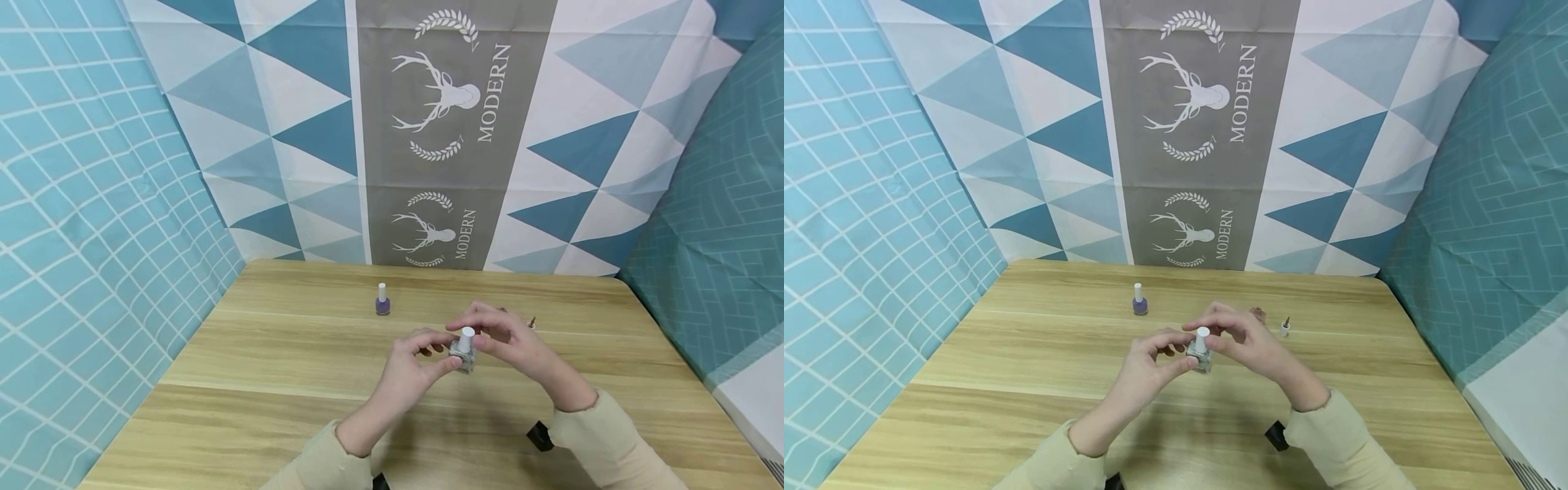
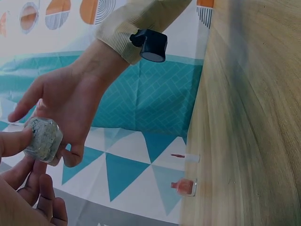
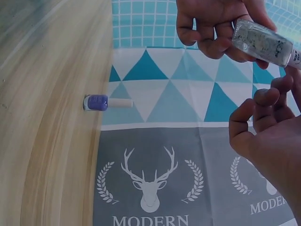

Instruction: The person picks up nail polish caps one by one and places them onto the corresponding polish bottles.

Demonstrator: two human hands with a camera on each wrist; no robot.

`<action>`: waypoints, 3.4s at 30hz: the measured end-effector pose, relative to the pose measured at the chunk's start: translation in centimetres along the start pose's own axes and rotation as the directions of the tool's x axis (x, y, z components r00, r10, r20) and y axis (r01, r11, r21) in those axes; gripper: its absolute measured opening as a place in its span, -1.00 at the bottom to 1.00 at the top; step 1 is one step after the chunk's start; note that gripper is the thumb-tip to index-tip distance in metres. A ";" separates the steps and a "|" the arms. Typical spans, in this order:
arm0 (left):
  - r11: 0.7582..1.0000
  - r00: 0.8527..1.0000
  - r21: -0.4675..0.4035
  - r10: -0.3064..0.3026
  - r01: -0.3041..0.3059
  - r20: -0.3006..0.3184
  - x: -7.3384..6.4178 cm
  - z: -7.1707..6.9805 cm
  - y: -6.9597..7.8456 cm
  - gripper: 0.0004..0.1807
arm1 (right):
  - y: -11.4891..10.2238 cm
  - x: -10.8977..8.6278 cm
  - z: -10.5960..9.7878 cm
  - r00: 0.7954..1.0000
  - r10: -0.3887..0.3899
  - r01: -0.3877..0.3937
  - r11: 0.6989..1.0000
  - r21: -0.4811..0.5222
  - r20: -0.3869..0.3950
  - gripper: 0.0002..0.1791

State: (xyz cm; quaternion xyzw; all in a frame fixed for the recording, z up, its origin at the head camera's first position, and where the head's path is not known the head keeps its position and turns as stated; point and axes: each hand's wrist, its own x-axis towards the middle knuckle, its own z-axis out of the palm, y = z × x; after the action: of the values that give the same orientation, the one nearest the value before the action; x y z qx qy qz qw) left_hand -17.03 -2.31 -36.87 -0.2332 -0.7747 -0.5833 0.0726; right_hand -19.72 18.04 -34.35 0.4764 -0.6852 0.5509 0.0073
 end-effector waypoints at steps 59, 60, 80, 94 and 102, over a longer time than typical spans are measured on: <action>0.992 0.963 0.096 0.104 -0.082 -0.249 0.0 0.8 0.3 -0.74 | -0.8 0.4 3.4 0.854 0.075 -0.213 0.953 -0.215 -0.514 -0.82; 0.991 0.962 0.100 0.107 -0.085 -0.251 0.0 0.8 0.2 -0.74 | -0.8 0.4 3.4 0.853 0.074 -0.216 0.951 -0.221 -0.516 -0.82; 0.986 0.978 0.112 0.142 -0.126 -0.153 0.7 -0.8 0.5 -0.71 | -1.1 0.6 1.6 0.915 0.133 -0.266 0.909 -0.321 -0.381 -0.57; 0.985 0.969 0.114 0.150 -0.130 -0.195 1.3 -3.4 0.7 -0.68 | -2.5 -0.8 -2.5 0.886 0.083 -0.259 0.904 -0.339 -0.457 -0.40; 0.972 0.957 0.137 0.216 -0.192 -0.193 1.6 -5.4 0.1 -0.68 | -2.3 -2.4 -5.2 0.868 0.091 -0.316 0.860 -0.401 -0.488 -0.30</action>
State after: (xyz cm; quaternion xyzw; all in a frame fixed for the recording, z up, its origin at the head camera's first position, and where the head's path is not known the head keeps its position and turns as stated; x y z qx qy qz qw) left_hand -19.26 -6.94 -34.54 -0.2457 -0.7674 -0.5474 0.2258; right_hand -19.56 23.71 -31.93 0.2413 -0.8241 0.4621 0.2215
